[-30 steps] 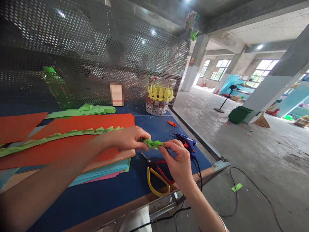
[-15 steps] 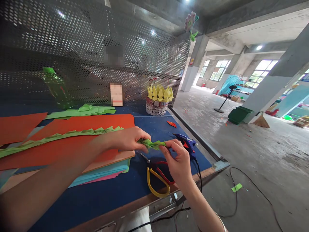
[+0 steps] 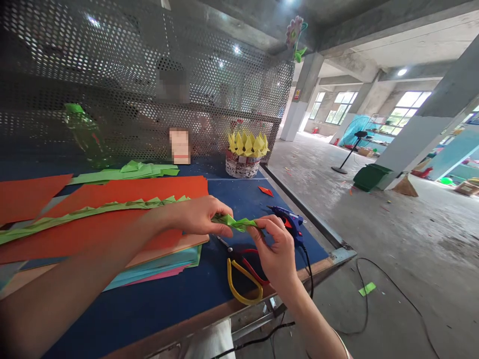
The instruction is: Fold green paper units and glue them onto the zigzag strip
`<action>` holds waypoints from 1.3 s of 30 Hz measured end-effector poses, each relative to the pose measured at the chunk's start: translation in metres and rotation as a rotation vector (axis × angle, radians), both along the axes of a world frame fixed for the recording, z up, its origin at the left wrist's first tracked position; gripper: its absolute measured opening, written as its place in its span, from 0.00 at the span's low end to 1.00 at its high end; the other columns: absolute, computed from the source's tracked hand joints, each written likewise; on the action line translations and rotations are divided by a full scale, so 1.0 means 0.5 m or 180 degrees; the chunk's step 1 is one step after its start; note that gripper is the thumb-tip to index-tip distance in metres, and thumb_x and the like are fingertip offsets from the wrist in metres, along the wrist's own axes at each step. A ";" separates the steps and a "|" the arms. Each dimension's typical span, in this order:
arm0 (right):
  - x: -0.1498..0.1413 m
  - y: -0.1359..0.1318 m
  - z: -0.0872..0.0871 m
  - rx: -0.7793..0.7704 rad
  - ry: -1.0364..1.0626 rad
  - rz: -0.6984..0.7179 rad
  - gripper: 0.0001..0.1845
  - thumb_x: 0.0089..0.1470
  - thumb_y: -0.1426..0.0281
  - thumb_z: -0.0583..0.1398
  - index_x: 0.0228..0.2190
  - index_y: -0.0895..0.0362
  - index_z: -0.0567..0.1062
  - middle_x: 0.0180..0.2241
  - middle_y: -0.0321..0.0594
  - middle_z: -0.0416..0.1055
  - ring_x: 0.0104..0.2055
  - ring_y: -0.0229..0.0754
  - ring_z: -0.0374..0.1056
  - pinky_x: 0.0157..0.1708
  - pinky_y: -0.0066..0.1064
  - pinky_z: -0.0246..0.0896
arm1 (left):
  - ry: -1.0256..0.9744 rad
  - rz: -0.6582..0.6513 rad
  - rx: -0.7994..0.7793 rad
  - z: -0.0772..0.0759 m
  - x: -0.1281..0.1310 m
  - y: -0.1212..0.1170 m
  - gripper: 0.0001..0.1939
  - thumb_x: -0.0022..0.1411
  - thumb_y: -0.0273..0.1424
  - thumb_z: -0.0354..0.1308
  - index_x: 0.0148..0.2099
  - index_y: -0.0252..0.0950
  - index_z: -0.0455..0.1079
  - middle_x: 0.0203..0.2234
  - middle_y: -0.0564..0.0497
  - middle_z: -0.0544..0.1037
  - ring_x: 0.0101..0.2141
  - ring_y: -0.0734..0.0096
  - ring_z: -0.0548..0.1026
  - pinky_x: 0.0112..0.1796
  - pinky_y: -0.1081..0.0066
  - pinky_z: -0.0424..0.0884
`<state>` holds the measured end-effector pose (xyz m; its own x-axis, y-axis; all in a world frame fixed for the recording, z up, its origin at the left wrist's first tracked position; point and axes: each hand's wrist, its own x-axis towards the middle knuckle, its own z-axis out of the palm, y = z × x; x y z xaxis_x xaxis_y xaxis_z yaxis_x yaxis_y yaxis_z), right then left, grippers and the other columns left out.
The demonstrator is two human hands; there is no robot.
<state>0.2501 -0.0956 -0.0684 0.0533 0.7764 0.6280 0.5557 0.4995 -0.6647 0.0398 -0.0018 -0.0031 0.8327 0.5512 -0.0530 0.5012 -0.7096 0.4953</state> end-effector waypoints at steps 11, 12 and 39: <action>0.000 0.001 -0.012 0.0212 0.0297 -0.0165 0.05 0.62 0.68 0.62 0.32 0.53 0.76 0.33 0.35 0.70 0.36 0.39 0.65 0.36 0.31 0.61 | 0.0002 -0.0174 -0.0006 -0.004 -0.001 -0.001 0.16 0.68 0.41 0.53 0.39 0.37 0.77 0.31 0.51 0.80 0.31 0.71 0.73 0.31 0.74 0.60; 0.001 -0.001 -0.012 0.0244 0.0317 -0.0187 0.05 0.62 0.68 0.62 0.32 0.53 0.76 0.33 0.35 0.70 0.36 0.39 0.65 0.37 0.31 0.61 | 0.0013 -0.0171 -0.0002 -0.004 -0.001 -0.002 0.17 0.68 0.41 0.52 0.39 0.37 0.78 0.31 0.51 0.80 0.31 0.71 0.73 0.31 0.74 0.60; 0.008 -0.011 -0.011 0.0153 -0.0145 -0.0139 0.06 0.61 0.69 0.63 0.31 0.54 0.76 0.33 0.37 0.72 0.35 0.41 0.68 0.36 0.33 0.62 | -0.0045 -0.0148 -0.0013 -0.004 0.000 -0.002 0.15 0.65 0.38 0.53 0.36 0.37 0.77 0.28 0.51 0.79 0.30 0.70 0.72 0.31 0.74 0.61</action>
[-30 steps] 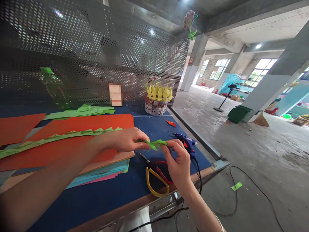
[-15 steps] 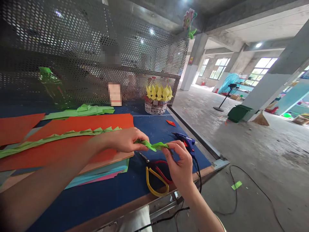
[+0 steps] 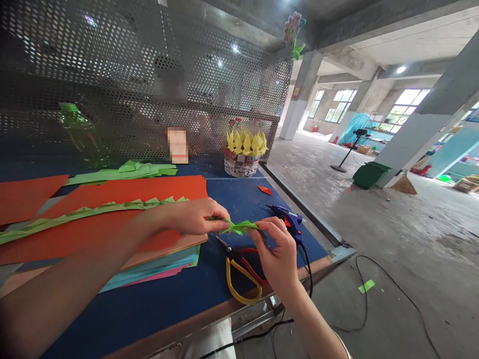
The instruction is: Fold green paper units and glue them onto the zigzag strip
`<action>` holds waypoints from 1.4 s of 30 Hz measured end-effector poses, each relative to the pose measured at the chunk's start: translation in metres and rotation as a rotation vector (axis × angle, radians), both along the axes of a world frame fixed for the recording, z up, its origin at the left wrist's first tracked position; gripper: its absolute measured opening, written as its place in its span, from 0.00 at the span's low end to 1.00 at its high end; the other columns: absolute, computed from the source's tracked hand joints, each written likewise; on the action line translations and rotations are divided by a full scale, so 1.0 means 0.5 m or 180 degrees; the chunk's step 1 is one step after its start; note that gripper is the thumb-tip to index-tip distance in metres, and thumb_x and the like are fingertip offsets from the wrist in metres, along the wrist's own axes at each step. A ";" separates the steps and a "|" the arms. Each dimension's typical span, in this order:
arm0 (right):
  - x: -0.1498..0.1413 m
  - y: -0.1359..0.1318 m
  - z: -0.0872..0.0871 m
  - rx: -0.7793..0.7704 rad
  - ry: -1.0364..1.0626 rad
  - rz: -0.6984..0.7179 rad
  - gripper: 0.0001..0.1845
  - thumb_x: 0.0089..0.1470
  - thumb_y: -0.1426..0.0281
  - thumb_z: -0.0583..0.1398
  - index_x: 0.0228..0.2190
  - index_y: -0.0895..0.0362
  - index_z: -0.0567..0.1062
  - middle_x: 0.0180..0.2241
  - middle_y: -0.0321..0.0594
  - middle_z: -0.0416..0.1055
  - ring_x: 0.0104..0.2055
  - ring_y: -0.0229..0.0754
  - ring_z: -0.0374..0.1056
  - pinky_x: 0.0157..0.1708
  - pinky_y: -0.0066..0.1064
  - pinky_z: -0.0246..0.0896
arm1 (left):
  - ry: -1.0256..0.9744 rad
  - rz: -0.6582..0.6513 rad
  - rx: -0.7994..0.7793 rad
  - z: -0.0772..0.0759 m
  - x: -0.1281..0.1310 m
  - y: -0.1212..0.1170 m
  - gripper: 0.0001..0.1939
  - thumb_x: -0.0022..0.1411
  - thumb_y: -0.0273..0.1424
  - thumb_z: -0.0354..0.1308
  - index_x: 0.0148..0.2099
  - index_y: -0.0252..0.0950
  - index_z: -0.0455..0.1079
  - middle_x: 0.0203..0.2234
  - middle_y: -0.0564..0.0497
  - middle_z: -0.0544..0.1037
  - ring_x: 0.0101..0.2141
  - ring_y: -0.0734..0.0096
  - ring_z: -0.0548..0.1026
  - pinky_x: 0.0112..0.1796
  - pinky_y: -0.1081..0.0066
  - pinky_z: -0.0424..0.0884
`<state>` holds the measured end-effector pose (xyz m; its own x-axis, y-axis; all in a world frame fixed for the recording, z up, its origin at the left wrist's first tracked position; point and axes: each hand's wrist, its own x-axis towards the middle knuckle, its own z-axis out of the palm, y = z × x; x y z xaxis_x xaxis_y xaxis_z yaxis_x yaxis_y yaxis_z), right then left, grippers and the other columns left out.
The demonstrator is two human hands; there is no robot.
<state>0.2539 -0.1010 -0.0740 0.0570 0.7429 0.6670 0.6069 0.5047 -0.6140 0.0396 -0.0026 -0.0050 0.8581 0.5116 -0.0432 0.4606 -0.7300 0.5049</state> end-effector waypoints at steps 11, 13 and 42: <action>-0.002 -0.003 0.002 0.0176 -0.0267 -0.0042 0.05 0.61 0.70 0.62 0.32 0.53 0.76 0.33 0.38 0.72 0.36 0.42 0.68 0.38 0.35 0.63 | 0.0158 0.0023 -0.0015 0.007 0.002 -0.007 0.15 0.65 0.37 0.51 0.30 0.37 0.72 0.24 0.53 0.74 0.27 0.72 0.68 0.29 0.73 0.58; -0.003 -0.004 0.002 0.0210 -0.0294 -0.0035 0.04 0.61 0.71 0.62 0.32 0.53 0.77 0.33 0.37 0.72 0.35 0.42 0.68 0.38 0.35 0.63 | 0.0152 0.0025 -0.0018 0.007 0.003 -0.006 0.15 0.65 0.37 0.50 0.30 0.37 0.71 0.24 0.53 0.74 0.27 0.72 0.68 0.29 0.73 0.59; -0.011 0.007 -0.007 0.0066 -0.0281 0.0090 0.06 0.62 0.68 0.61 0.32 0.52 0.77 0.33 0.37 0.73 0.35 0.42 0.68 0.38 0.36 0.62 | -0.0002 0.0058 -0.0131 0.005 0.006 -0.007 0.19 0.66 0.37 0.48 0.24 0.36 0.67 0.20 0.54 0.72 0.24 0.73 0.65 0.28 0.72 0.58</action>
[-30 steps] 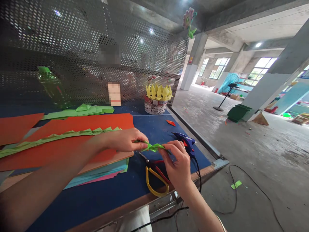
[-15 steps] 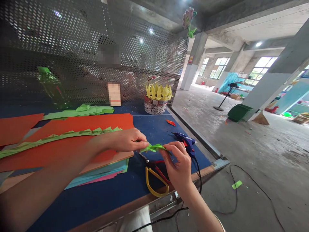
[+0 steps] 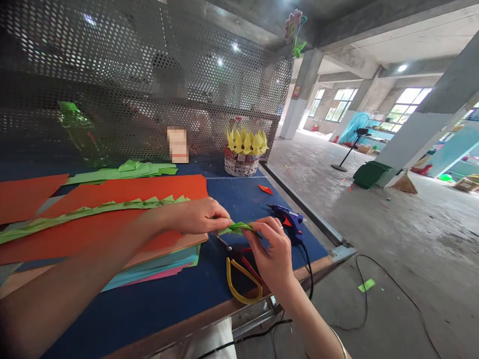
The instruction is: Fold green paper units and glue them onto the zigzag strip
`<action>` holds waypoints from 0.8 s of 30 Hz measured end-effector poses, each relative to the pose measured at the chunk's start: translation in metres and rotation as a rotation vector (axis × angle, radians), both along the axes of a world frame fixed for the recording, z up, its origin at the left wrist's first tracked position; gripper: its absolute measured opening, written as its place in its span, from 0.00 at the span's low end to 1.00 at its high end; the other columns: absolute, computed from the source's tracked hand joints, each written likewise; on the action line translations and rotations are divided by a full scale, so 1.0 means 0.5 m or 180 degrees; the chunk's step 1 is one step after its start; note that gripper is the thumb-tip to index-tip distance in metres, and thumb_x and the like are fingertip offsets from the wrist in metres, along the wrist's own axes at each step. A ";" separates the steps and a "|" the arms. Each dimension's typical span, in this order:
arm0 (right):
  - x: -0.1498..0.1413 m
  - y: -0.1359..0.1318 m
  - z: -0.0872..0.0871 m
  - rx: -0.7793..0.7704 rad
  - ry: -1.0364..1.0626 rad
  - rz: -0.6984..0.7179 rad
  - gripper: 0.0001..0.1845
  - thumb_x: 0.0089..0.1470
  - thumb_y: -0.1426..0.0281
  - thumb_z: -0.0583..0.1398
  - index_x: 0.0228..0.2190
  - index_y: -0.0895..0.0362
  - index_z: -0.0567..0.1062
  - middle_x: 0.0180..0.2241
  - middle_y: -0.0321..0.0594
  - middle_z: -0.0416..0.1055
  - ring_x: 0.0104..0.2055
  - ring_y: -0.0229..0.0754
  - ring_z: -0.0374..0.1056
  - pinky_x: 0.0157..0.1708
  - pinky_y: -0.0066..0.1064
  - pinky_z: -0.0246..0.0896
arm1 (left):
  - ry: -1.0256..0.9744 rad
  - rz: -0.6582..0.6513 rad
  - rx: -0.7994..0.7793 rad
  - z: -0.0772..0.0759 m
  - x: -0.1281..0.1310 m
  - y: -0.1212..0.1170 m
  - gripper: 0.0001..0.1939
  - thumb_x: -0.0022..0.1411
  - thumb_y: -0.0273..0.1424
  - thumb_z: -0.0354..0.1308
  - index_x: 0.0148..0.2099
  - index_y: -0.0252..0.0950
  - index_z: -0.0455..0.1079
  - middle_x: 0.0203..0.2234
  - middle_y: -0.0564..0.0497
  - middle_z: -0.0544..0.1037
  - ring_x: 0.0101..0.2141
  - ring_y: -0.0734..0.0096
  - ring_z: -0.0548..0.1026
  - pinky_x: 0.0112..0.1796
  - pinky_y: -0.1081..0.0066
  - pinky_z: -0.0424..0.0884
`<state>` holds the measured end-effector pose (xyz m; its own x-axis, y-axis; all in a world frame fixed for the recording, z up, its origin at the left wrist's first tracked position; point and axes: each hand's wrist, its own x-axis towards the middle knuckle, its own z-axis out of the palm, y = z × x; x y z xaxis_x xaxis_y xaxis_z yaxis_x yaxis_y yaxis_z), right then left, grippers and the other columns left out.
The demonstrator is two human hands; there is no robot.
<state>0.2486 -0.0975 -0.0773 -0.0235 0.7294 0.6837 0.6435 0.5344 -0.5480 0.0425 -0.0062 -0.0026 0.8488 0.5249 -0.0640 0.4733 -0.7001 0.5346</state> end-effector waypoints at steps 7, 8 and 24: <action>0.001 0.002 -0.003 -0.0087 0.0034 -0.0007 0.06 0.61 0.68 0.62 0.31 0.52 0.77 0.32 0.37 0.74 0.35 0.42 0.69 0.38 0.35 0.63 | 0.0102 -0.0032 -0.0065 -0.002 -0.006 0.004 0.19 0.66 0.43 0.50 0.30 0.37 0.69 0.24 0.54 0.73 0.26 0.73 0.68 0.27 0.73 0.58; 0.000 0.002 -0.003 -0.0094 0.0039 -0.0007 0.06 0.61 0.68 0.62 0.31 0.52 0.77 0.32 0.37 0.74 0.35 0.42 0.69 0.38 0.35 0.63 | 0.0128 -0.0042 -0.0051 -0.002 -0.008 0.005 0.18 0.65 0.45 0.52 0.31 0.37 0.70 0.24 0.54 0.73 0.26 0.72 0.68 0.27 0.73 0.57; -0.013 0.004 -0.010 -0.0106 0.0154 -0.0104 0.06 0.60 0.69 0.62 0.30 0.53 0.76 0.31 0.36 0.73 0.34 0.41 0.68 0.37 0.34 0.63 | 0.0231 -0.0056 0.0224 -0.006 -0.006 0.008 0.11 0.61 0.39 0.57 0.32 0.37 0.70 0.25 0.55 0.74 0.26 0.73 0.68 0.25 0.72 0.53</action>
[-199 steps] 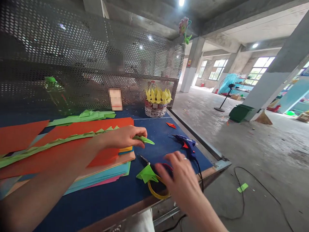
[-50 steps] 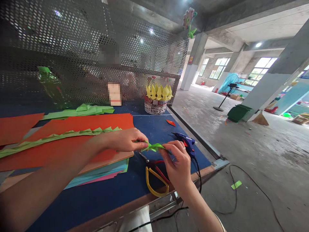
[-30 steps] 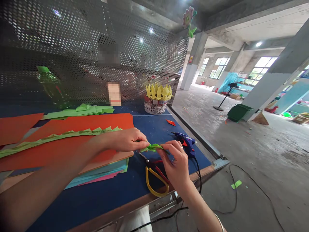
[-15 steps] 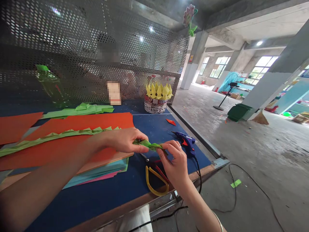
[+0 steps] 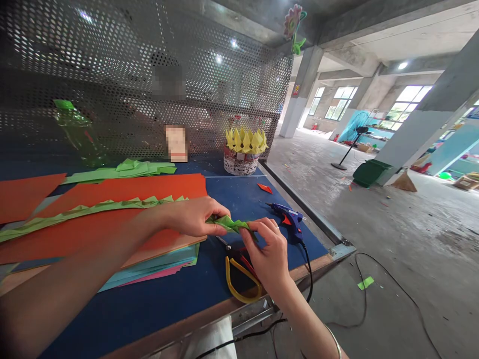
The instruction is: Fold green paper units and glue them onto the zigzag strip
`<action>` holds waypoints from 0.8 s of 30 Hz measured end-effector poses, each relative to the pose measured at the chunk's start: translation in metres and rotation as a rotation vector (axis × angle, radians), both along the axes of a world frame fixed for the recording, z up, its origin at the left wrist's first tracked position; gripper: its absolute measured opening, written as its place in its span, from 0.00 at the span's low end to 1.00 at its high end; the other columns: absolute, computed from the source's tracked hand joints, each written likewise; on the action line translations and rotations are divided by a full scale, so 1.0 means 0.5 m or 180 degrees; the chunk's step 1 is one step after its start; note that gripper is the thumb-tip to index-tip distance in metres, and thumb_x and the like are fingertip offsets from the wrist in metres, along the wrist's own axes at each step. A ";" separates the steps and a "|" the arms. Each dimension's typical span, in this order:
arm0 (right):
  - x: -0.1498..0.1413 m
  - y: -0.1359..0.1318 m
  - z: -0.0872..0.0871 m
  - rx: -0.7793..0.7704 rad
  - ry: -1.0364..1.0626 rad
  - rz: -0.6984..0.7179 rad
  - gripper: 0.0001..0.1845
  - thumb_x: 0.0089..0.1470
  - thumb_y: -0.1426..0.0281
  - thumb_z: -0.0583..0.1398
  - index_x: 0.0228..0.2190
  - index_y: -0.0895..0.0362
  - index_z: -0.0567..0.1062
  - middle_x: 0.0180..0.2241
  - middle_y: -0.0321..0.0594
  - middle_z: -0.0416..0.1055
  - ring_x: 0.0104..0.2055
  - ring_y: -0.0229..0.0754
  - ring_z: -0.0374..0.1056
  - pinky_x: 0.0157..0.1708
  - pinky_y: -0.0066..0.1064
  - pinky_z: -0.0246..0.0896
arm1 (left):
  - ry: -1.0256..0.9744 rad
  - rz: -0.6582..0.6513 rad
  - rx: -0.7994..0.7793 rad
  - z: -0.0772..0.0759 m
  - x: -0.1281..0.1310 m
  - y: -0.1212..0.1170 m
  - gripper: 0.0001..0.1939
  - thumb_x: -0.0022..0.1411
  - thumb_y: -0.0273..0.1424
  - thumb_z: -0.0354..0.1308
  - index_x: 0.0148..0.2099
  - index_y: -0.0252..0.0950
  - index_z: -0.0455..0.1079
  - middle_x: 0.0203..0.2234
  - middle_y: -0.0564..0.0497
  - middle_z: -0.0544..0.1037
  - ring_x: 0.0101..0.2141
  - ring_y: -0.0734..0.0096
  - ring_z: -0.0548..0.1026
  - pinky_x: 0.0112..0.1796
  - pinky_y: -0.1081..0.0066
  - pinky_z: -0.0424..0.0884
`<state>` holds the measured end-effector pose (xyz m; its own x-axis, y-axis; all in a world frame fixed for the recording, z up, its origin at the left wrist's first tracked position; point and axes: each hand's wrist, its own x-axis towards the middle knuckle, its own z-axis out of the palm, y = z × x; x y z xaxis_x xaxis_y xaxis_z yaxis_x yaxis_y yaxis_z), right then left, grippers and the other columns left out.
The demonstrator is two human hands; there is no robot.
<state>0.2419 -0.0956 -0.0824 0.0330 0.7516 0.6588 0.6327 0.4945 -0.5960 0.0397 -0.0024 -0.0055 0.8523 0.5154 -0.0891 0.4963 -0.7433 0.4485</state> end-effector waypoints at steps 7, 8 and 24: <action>-0.001 0.000 -0.003 -0.0091 0.0043 -0.0134 0.07 0.62 0.68 0.62 0.30 0.53 0.76 0.30 0.35 0.73 0.33 0.40 0.68 0.36 0.33 0.61 | -0.0012 0.0064 0.0075 0.002 0.002 -0.006 0.11 0.61 0.39 0.58 0.31 0.37 0.68 0.24 0.56 0.74 0.26 0.73 0.68 0.26 0.72 0.53; -0.001 -0.001 -0.003 -0.0109 0.0039 -0.0132 0.07 0.62 0.68 0.62 0.30 0.53 0.76 0.29 0.35 0.73 0.33 0.40 0.68 0.36 0.33 0.60 | -0.0018 0.0068 0.0088 0.002 0.003 -0.007 0.11 0.61 0.39 0.58 0.31 0.37 0.68 0.24 0.56 0.74 0.26 0.73 0.68 0.26 0.72 0.53; -0.004 -0.001 0.000 -0.0163 0.0048 0.0041 0.07 0.61 0.69 0.62 0.30 0.53 0.76 0.29 0.34 0.72 0.33 0.40 0.66 0.37 0.33 0.59 | -0.0271 0.0073 0.0072 0.000 0.003 0.000 0.09 0.62 0.35 0.58 0.36 0.36 0.75 0.25 0.55 0.76 0.27 0.74 0.69 0.27 0.74 0.55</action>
